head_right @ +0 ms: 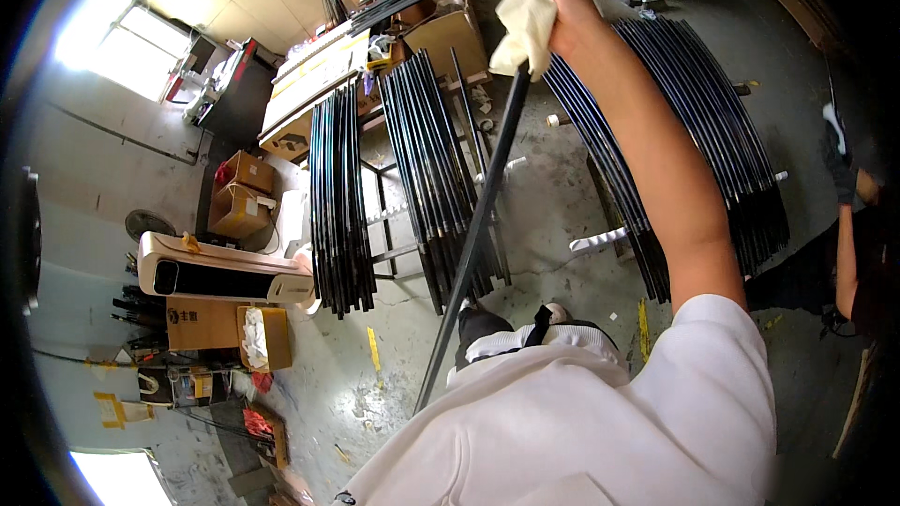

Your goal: The person cleans long black poles by sliding a cloth along the length of each pole and then places them onto a storage rack.

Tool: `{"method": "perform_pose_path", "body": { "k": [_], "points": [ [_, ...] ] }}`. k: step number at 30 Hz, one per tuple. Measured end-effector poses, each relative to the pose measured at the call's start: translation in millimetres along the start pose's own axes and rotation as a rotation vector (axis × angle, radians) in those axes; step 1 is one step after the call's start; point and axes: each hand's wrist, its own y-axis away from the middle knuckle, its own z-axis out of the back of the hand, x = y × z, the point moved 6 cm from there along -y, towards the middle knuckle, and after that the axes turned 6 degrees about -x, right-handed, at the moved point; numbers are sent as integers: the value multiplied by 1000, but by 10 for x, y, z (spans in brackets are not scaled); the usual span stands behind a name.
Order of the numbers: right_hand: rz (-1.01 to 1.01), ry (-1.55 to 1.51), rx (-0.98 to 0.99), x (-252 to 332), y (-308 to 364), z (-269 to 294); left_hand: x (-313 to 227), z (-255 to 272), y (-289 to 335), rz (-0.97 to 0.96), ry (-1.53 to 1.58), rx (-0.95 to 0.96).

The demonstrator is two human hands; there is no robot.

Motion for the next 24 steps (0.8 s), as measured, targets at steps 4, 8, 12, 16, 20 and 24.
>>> {"method": "perform_pose_path", "body": {
  "k": [4,8,12,16,20,24],
  "points": [
    [-223,-193,124,-186,307,-567,-711,366,-88,-223,-7,-76],
    [-223,-119,126,-337,423,-539,-2050,1383,151,-268,232,-78],
    [-195,4,17,-693,946,-761,-2942,1718,166,-432,340,-1],
    [-378,125,0,-1563,1641,-746,-3836,2337,592,-592,831,86],
    [-332,429,12,-2277,2474,-359,-4489,2948,1183,-717,1189,306],
    [-206,569,160,-2470,2701,-76,-4659,2917,1339,-900,1195,639]
  ]
}}
